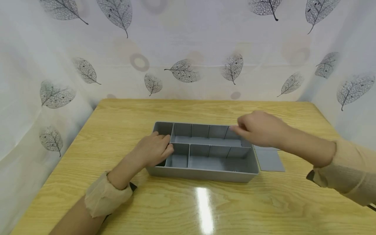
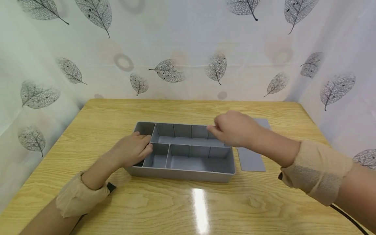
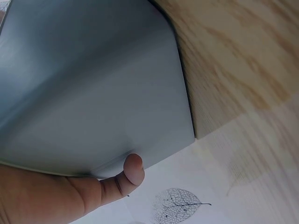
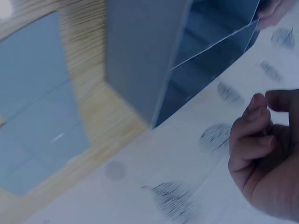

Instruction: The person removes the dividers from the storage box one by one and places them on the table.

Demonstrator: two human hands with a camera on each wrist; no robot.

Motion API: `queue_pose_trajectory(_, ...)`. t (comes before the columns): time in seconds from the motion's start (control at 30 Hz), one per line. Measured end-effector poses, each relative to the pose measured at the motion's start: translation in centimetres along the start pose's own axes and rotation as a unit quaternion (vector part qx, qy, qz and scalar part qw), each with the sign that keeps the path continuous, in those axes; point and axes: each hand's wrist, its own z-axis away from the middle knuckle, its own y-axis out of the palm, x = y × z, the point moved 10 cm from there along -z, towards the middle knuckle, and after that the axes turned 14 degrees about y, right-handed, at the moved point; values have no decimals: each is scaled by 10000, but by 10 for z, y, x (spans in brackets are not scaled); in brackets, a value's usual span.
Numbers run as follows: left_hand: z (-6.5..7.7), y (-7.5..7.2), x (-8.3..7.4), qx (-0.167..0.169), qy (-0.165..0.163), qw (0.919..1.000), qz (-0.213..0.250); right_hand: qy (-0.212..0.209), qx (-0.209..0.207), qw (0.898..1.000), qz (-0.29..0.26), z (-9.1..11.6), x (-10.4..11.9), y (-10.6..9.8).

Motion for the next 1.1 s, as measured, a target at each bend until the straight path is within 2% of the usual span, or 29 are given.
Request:
queue_pose_trajectory(0.1, 0, 0, 0, 7, -27, 10000, -13, -1118, 14, 9933, 306, -3, 50, 9)
queue_pose_trajectory(0.2, 0, 2, 1, 90, -71, 9999, 4, -2133, 0, 9732, 858, -2, 93, 22)
queue_pose_trajectory(0.3, 0, 3, 2, 172, -97, 9998, 26, -2838, 0, 9501, 1292, 0, 125, 33)
queue_pose_trajectory(0.4, 1, 3, 3, 181, -102, 9998, -3, -3210, 90, 9344, 1539, 0, 146, 43)
queue_pose_trajectory(0.53, 0, 1, 3, 122, -36, 9999, -113, -3312, 363, 9222, 1964, -5, 159, 59)
queue_pose_trajectory(0.73, -2, 0, 1, 88, 61, 9998, -191, -3001, 692, 9170, 2534, -15, 160, 81)
queue_pose_trajectory(0.93, -2, 1, 0, 192, 5, 9997, -129, -3094, 514, 9045, 2890, -15, 161, 88)
queue_pose_trajectory(1.1, 0, -1, 1, 99, -7, 9999, -140, -3354, 162, 8923, 3019, -12, 165, 85)
